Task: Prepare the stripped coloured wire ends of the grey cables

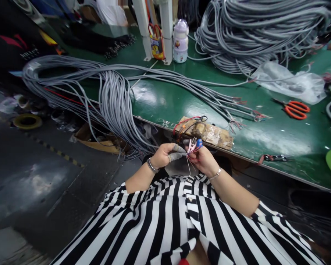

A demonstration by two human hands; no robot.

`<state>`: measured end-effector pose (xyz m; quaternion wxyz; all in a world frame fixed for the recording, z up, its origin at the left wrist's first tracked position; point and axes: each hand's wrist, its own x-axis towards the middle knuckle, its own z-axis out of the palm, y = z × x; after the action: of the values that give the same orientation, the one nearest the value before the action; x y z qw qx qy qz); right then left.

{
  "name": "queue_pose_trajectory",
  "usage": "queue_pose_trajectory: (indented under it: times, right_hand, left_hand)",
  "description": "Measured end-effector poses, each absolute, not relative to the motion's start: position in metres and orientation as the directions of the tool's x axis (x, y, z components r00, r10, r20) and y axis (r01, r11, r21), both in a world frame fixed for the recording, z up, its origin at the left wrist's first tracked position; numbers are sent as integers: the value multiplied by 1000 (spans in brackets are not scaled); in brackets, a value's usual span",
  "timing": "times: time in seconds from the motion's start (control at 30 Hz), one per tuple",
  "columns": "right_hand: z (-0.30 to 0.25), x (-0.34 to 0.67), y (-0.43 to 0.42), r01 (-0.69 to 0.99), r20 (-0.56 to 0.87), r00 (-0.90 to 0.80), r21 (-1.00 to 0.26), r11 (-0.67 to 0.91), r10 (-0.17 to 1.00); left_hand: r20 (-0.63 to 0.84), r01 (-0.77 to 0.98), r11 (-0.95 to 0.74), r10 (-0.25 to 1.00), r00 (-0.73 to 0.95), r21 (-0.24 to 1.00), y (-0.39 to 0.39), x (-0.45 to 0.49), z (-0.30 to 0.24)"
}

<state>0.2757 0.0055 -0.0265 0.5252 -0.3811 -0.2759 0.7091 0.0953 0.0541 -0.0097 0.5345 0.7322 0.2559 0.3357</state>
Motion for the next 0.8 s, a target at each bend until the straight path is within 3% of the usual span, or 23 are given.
queue_pose_trajectory:
  times: [0.1, 0.2, 0.8]
  right_hand:
    - [-28, 273, 9, -685, -287, -137, -664, -300, 948]
    - [-29, 271, 11, -741, -302, -101, -613, -274, 948]
    - [-33, 266, 12, -761, -251, -74, -611, -217, 965]
  left_hand:
    - [162, 33, -241, 743, 650, 970, 54, 95, -15]
    - [108, 45, -182, 746, 658, 982, 53, 96, -17]
    - [33, 88, -124, 739, 673, 988, 55, 103, -16]
